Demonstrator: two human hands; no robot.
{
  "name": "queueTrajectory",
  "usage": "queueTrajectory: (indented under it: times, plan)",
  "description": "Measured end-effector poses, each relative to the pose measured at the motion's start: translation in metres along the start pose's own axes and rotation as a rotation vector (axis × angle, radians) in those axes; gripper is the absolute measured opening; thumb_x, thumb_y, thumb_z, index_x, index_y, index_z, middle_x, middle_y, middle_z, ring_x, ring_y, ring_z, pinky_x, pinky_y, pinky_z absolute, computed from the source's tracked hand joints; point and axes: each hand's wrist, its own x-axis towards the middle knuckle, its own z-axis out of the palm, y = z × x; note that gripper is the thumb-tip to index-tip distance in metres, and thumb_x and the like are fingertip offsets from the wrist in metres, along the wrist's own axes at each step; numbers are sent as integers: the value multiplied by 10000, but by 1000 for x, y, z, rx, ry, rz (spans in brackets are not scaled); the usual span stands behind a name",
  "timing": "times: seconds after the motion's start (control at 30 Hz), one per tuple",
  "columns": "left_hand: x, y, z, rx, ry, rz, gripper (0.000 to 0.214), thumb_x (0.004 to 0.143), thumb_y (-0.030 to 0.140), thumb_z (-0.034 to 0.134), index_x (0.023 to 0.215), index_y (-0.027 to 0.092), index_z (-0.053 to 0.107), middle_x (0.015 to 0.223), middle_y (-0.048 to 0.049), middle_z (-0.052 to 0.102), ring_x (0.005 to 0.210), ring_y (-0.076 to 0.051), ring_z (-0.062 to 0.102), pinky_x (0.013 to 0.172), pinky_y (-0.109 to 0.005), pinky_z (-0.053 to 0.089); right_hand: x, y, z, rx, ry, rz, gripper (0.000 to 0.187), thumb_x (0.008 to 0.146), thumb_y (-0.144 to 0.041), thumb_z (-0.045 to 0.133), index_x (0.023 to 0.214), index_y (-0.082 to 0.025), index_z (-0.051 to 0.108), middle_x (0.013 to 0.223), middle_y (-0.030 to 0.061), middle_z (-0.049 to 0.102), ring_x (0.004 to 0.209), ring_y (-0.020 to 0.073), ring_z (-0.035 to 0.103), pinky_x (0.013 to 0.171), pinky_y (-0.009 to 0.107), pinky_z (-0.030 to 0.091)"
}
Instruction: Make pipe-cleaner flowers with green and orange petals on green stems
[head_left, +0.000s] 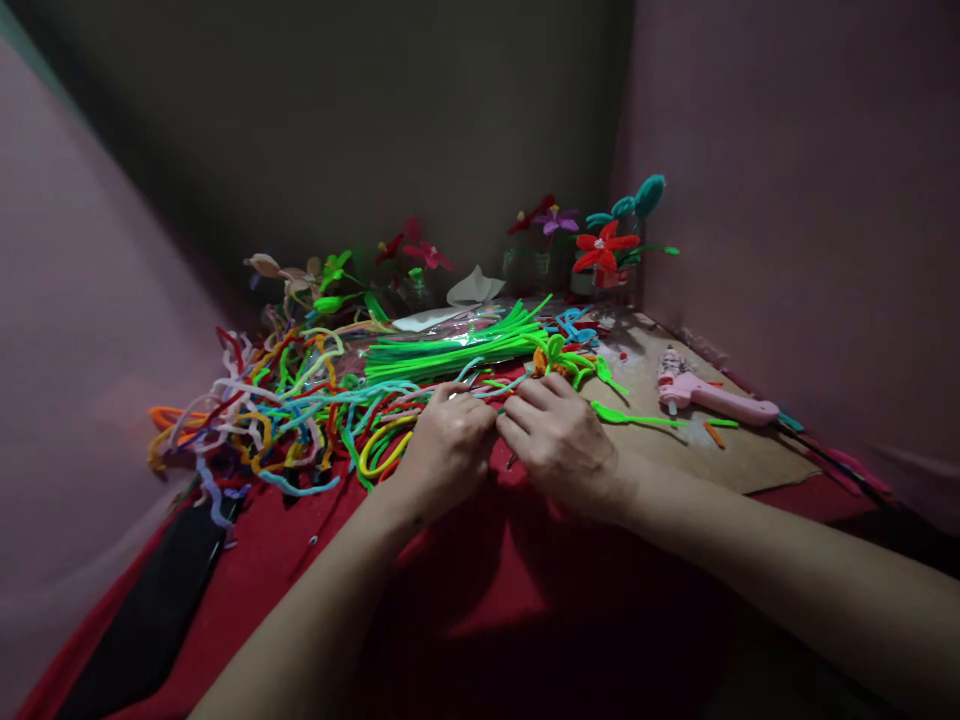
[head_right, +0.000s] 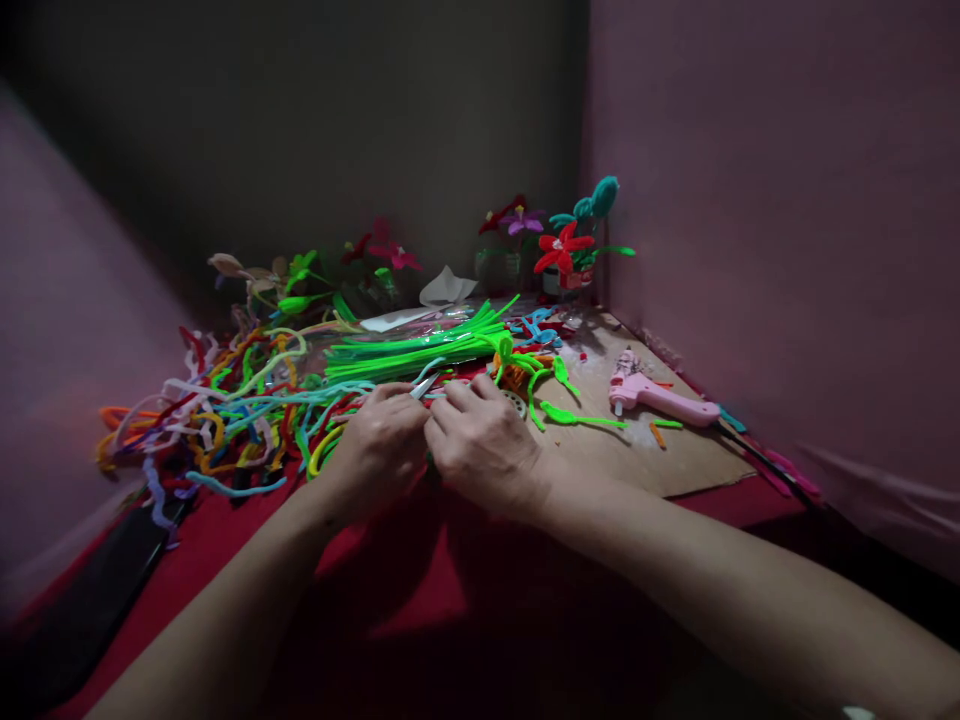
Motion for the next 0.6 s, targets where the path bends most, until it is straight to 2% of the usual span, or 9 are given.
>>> queueTrajectory:
  times: [0.07,0.13,0.23,0.33,0.43,0.6]
  plan:
    - [0,-2,-4,-128,-6,66,219,787,74,415,622,171,520,581,-1,571,570,-121,514,821,-348,413,5,11,-11,144,-91,107,158,789,-109,475,708,-137,608,733,76,590,743,195,472,657,335,318]
    - [0,-1,-7,-193,25,113,205,803,79,413,672,176,537,621,-1,598,610,-119,537,831,-347,412,11,24,-19,439,-283,347,115,730,-111,522,652,-141,602,634,39,560,629,151,458,578,290,304]
    - [1,9,-10,-198,117,136,178,811,90,427,704,175,541,667,-14,621,652,-123,553,863,-373,402,11,39,-18,1133,-533,703,80,649,-151,566,570,-143,563,494,-20,468,476,92,385,493,247,276]
    - [2,20,-10,-185,224,141,134,799,86,461,739,172,545,696,-24,635,691,-130,573,889,-399,392,1,44,-5,1834,-668,900,62,576,-146,558,527,-143,521,448,-30,463,419,87,394,475,243,317]
    - [0,26,-9,-160,315,149,110,768,65,501,764,167,544,694,-25,640,722,-139,590,896,-412,393,-11,37,5,2246,-665,1000,81,562,-105,555,526,-139,491,423,-27,469,396,88,403,446,229,323]
    - [-4,26,-5,-93,378,165,159,741,38,505,813,172,548,725,-28,648,755,-152,605,923,-437,374,-18,22,3,2530,-626,1228,144,616,-70,565,557,-137,452,443,-25,466,403,55,366,427,175,276]
